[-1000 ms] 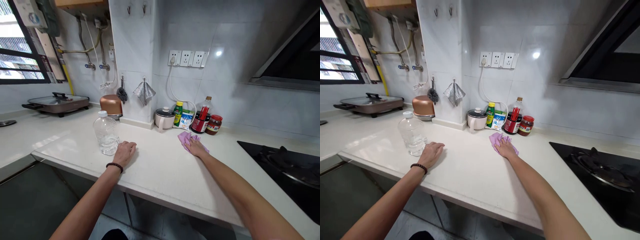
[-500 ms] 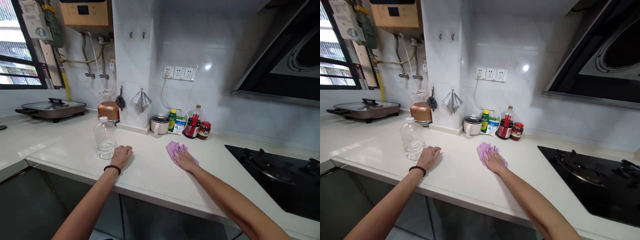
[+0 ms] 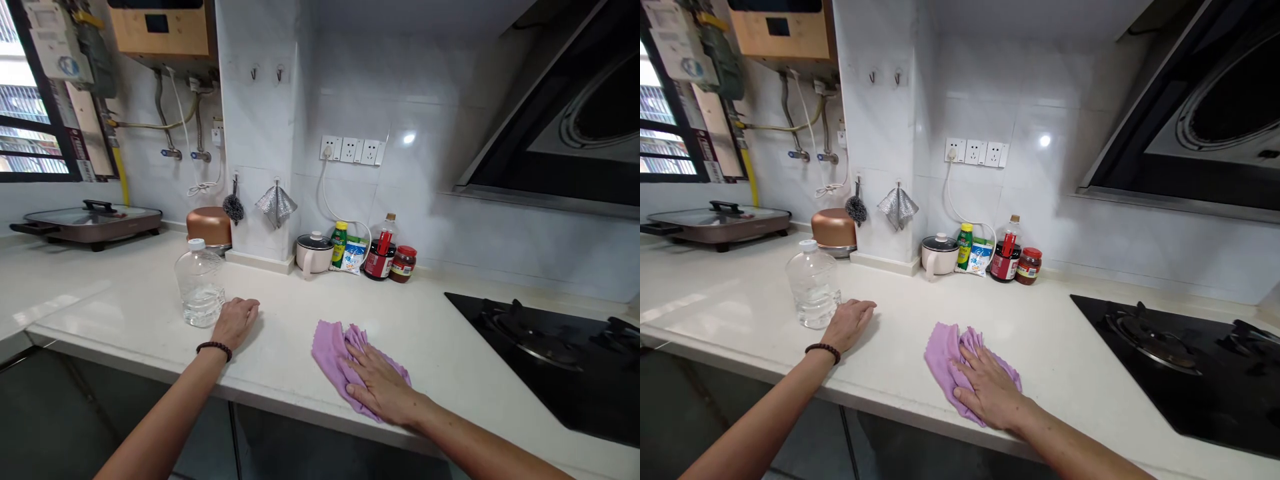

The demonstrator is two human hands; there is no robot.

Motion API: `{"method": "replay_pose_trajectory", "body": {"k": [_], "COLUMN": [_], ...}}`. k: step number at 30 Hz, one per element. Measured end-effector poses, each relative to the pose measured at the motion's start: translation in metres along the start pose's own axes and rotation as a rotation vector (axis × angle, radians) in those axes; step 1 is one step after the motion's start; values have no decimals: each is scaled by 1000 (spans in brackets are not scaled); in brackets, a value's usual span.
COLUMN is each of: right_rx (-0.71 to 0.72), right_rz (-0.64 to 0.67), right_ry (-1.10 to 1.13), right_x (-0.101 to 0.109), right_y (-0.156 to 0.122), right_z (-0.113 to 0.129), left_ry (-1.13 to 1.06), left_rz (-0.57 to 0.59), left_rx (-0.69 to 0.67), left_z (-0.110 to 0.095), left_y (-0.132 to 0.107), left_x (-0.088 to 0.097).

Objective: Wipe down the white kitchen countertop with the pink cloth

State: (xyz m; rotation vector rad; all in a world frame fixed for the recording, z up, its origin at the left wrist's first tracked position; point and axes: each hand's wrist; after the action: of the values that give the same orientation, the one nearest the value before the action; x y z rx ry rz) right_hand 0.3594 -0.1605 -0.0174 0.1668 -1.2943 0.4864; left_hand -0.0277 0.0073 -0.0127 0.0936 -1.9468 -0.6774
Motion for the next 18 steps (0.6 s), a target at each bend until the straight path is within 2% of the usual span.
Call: {"method": "replay_pose_trajectory", "body": {"k": [5, 12, 15, 18], "right_rx": [13, -104, -206, -297], "right_rz": [-28, -47, -63, -91], "right_ry": [-11, -98, -110, -102], "right_x": [16, 43, 53, 61], "right_y": [39, 141, 178, 202], "right_z": [-12, -38, -38, -28], "left_ry": [-15, 19, 23, 33], "left_rz": [-8, 8, 21, 25], "left_rx": [-21, -28, -21, -4], "left_z": [2, 5, 6, 6], "left_y": [0, 1, 2, 2], "left_x": [-3, -3, -3, -3]}}
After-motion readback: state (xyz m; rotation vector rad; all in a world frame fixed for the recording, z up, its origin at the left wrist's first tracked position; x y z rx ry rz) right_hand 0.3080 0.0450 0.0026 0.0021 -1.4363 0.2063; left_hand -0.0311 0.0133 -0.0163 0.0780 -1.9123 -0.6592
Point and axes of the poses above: each hand's wrist, its own y-axis towards the middle knuckle, its own x-axis out of the back of the hand, z = x × y, and after that the axes turned 3 degrees about z, right-handed
